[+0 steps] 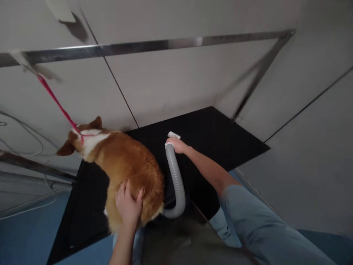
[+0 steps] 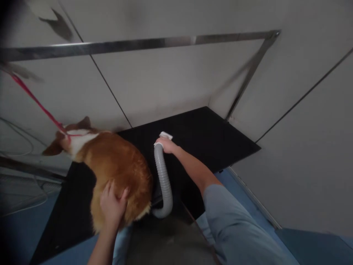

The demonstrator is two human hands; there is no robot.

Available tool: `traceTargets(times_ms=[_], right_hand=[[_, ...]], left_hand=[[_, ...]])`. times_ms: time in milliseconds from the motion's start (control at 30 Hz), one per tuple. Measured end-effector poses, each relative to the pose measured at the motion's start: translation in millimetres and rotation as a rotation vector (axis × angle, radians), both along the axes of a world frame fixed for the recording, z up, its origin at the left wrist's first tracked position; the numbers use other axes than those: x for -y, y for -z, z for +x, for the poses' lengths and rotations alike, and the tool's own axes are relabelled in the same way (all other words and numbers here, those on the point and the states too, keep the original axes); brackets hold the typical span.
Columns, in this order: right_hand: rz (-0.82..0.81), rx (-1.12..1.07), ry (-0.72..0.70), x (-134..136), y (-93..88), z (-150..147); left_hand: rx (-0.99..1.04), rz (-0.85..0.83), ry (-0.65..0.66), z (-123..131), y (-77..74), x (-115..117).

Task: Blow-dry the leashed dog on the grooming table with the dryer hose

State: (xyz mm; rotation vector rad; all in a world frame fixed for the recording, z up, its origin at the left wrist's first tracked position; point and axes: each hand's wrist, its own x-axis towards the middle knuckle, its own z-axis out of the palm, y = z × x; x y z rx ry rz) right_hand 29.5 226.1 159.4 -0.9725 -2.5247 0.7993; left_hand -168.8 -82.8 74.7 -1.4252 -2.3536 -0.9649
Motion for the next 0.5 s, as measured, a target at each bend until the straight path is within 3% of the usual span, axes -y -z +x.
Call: traceTargets(times_ms=[100,233,400,500], right_hand=[[-0.007,-0.013,-0.066,-11,3.9,-26],[-0.028,0.042,0.062,-56,-1.9,-32],[-0.041,0.211,0.335,-127,-29.7,8],[-0.045,0.307,0.538,-143,-38.1,42]], left_hand=[[-0.017,0.054,0.000,-5,6.0,10],[0.024,0.133,0.000,-14,17.2,24],[0.086,0.214,-0.062,-22,29.2,33],[0.136,0.217,-0.059,-26,30.1,36]])
